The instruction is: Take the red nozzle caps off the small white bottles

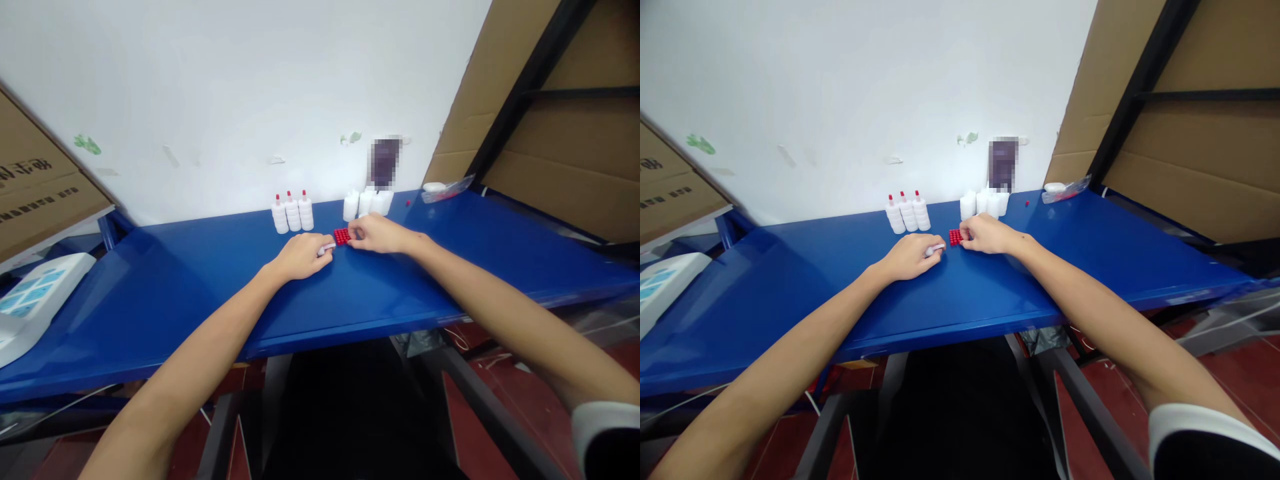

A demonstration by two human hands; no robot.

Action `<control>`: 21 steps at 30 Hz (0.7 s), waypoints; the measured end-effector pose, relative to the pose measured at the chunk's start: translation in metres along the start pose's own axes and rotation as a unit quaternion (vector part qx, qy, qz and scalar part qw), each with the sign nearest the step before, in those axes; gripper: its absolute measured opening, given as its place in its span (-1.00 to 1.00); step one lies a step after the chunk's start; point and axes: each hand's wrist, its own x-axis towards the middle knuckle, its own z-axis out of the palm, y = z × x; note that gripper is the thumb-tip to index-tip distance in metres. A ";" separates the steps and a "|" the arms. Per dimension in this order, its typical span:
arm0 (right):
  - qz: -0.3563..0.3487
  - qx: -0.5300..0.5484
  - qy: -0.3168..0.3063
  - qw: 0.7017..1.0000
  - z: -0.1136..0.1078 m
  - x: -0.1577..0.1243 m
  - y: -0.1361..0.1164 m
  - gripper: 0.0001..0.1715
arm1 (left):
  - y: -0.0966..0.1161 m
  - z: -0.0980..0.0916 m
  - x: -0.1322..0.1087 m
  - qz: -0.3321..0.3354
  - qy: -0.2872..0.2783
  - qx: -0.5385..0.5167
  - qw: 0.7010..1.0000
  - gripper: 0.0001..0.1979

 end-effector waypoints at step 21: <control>-0.010 -0.015 -0.021 1.000 -0.007 -0.002 -0.003 -0.81 | 0.002 -0.001 0.000 -0.006 -0.006 0.002 1.000 -0.73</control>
